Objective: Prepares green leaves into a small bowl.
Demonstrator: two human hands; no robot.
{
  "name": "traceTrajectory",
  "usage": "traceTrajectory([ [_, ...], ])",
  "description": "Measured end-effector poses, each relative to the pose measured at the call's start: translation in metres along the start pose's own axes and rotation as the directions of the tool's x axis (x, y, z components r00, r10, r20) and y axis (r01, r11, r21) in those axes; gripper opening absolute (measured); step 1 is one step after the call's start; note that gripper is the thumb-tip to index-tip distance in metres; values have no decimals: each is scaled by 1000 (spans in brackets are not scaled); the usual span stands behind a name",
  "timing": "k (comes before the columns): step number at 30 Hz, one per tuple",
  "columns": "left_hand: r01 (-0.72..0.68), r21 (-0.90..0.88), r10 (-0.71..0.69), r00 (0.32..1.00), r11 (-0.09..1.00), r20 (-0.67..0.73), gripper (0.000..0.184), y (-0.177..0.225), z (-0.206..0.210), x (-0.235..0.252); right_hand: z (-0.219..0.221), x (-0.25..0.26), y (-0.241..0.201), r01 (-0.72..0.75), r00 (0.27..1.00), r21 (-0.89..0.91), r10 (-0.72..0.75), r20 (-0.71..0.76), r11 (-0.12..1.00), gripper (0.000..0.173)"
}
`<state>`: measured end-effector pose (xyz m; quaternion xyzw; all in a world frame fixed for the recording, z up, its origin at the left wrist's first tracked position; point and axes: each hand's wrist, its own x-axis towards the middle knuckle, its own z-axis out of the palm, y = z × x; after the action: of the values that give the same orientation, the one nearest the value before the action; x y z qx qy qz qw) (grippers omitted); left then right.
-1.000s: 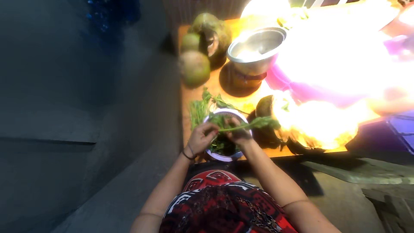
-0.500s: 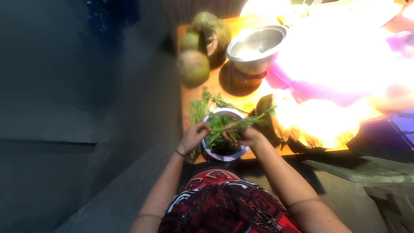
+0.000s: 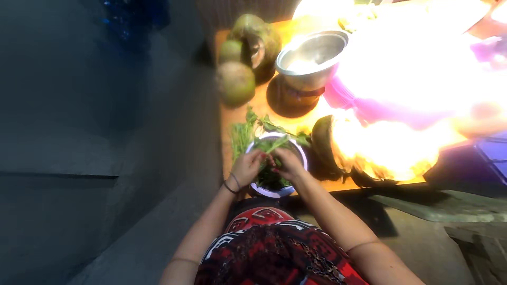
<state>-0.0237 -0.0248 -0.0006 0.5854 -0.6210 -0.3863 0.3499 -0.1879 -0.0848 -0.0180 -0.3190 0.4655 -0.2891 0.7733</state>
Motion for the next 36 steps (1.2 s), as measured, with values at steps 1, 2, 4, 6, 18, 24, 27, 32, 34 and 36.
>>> traceTrajectory([
  [1,4,-51,-4,1000,999,-2,30,0,-2,-1,0,3,1,27,995,102,-17,-98,994,27],
  [2,-2,-116,3,1000,993,5,30,-1,-3,-1,-3,7,1,49,985,209,-13,-171,977,25],
  [4,-4,-259,12,999,966,32,29,-4,-5,-2,-20,15,5,33,991,355,16,-134,934,28],
  [6,21,-348,10,996,937,85,29,-9,-8,-3,-44,17,9,-107,992,371,71,108,923,29],
  [18,364,-665,-124,916,652,381,31,-23,-15,-2,-60,16,-5,55,754,39,-68,654,998,19],
  [24,397,-736,-131,910,548,393,29,-26,-6,-2,-52,9,-3,-1,843,72,-38,537,997,17],
  [27,402,-707,-182,912,583,368,29,-19,-4,0,-30,0,-15,115,969,-94,-91,231,989,23],
  [32,401,-555,-261,912,729,316,26,-4,-5,6,-22,10,-10,113,992,-12,-113,-64,994,31],
  [34,390,-540,-252,916,746,313,26,-2,-11,4,-28,15,-14,120,975,96,-99,-201,988,26],
  [36,386,-520,-258,918,762,302,26,-3,-17,2,-42,16,-19,79,992,155,-62,-108,985,32],
])
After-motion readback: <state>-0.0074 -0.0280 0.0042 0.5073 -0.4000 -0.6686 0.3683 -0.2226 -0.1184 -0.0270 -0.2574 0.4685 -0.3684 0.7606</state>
